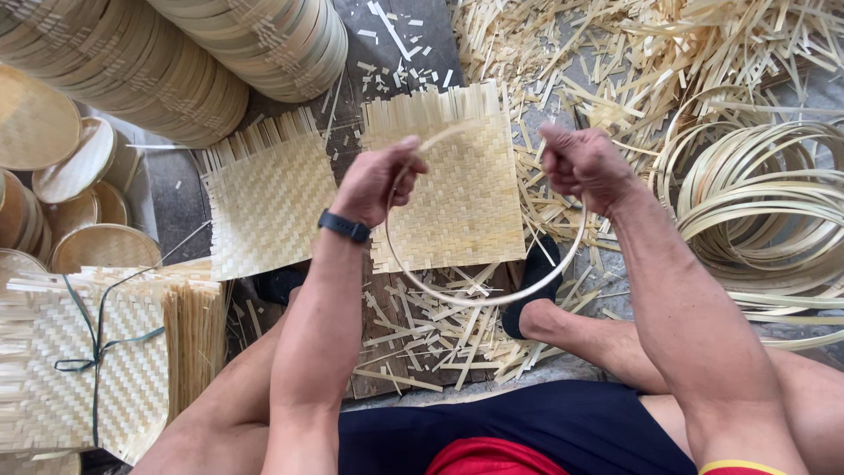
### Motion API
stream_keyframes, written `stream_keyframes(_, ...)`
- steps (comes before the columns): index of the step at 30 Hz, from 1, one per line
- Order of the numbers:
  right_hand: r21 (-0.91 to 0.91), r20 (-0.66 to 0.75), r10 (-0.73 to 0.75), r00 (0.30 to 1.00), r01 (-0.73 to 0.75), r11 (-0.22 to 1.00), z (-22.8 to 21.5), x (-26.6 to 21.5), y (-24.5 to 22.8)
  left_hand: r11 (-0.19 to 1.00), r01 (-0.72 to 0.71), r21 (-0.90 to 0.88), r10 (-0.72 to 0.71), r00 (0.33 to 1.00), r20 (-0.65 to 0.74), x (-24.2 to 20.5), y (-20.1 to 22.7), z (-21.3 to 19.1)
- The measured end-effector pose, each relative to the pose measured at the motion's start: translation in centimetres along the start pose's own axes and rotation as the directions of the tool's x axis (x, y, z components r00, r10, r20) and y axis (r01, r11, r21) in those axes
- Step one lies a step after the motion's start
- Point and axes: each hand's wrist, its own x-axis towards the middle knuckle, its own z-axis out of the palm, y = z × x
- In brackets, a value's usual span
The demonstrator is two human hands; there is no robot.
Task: The person constructs bamboo trays by weaving strips onto circular frames, trimming excess material with shears, and assembling the components by hand.
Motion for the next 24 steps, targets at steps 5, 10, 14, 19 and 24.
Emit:
stream_keyframes(5, -0.13, 0.023, 0.0, 1.0, 0.003, 0.992, -0.2, 0.2, 0.8, 0.995, 0.014, 0.103, -0.016, 1.0, 0.021, 0.8, -0.6, 0.3)
stream_keyframes(10, -0.107, 0.057, 0.003, 0.998, 0.003, 0.994, -0.5, 0.2, 0.7, 0.989, 0.027, 0.145, -0.034, 0.999, 0.043, 0.5, 0.4, -0.2)
stream_keyframes(14, 0.172, -0.036, -0.119, 0.992, 0.124, 0.977, 0.0, 0.0, 0.4, 0.989, -0.008, -0.15, 0.011, 1.0, 0.019, -0.5, -0.4, -1.2)
stream_keyframes(19, 0.348, -0.135, -0.088, 0.987, 0.13, 0.928, 0.5, 0.1, 1.2, 0.784, -0.128, -0.608, 0.097, 0.992, -0.084, 1.4, -5.3, -2.9)
stream_keyframes(24, 0.446, -0.256, -0.165, 0.952, 0.268, 0.854, 0.8, 1.0, 3.8, 0.704, -0.203, -0.68, 0.188, 0.977, -0.098, 3.0, -7.4, -3.6)
